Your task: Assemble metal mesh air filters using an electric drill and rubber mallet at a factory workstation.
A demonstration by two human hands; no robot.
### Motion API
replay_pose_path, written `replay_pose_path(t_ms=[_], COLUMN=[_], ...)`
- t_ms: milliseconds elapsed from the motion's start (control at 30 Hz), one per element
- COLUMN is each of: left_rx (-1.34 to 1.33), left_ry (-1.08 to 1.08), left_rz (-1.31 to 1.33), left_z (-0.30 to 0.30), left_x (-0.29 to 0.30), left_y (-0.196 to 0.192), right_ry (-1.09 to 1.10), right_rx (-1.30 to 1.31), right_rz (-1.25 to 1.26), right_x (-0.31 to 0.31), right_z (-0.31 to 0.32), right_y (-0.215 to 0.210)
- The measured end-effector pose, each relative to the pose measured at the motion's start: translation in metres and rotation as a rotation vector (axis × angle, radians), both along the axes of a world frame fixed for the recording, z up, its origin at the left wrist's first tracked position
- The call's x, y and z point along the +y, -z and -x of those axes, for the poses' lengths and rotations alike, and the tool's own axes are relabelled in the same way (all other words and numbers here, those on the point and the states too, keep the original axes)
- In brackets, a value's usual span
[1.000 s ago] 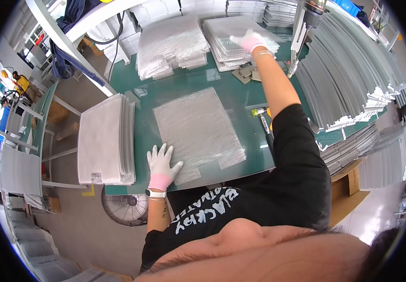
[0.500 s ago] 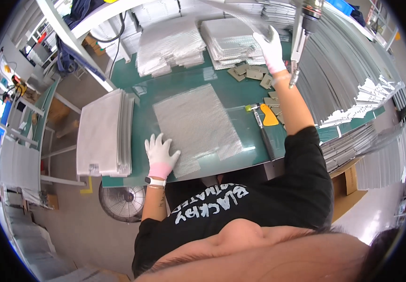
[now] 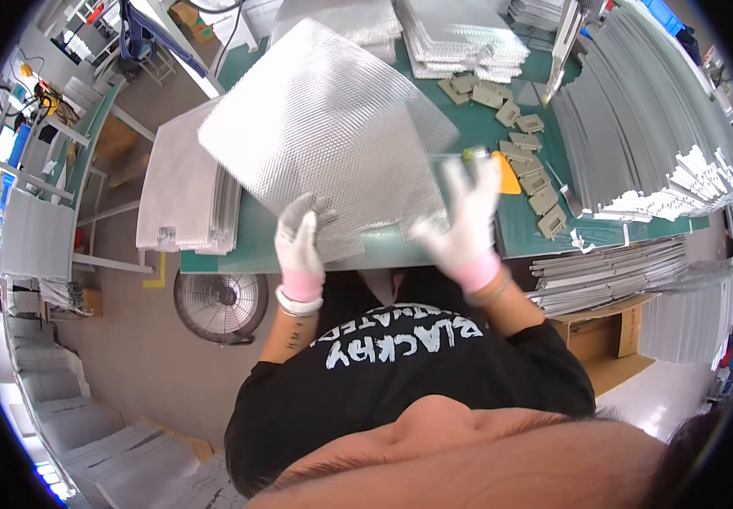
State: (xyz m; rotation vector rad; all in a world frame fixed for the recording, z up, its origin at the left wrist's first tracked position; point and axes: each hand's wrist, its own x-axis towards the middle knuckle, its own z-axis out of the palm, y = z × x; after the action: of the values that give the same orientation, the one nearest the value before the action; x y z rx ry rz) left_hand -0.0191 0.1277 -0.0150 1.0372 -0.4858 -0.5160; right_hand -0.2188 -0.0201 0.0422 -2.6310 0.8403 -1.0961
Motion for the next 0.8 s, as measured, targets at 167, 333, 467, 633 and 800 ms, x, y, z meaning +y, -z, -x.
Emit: replay_pose_path(t_ms=[167, 333, 467, 633, 800], left_rx=[-0.015, -0.423, -0.784, -0.954, -1.039], left_ry=[0.181, -0.072, -0.153, -0.107, -0.082], left_rz=[-0.167, -0.472, -0.599, -0.86, -0.965], left_z=[-0.029, -0.028, -0.02, -0.022, -0.029], left_x=[0.024, 0.009, 0.002, -0.004, -0.009], left_y=[0.004, 0.02, 0.019, 0.019, 0.032], right_ry=[0.011, -0.058, -0.054, -0.042, -0.013], right_rx=[0.078, -0.102, -0.186, -0.223, -0.171], right_rz=[-0.669, -0.667, -0.707, -0.752, -0.839], right_x=[-0.043, -0.057, -0.055, -0.057, -0.06], right_z=[0.014, 0.008, 0.01, 0.009, 0.004], right_y=[0.004, 0.043, 0.057, 0.073, 0.081])
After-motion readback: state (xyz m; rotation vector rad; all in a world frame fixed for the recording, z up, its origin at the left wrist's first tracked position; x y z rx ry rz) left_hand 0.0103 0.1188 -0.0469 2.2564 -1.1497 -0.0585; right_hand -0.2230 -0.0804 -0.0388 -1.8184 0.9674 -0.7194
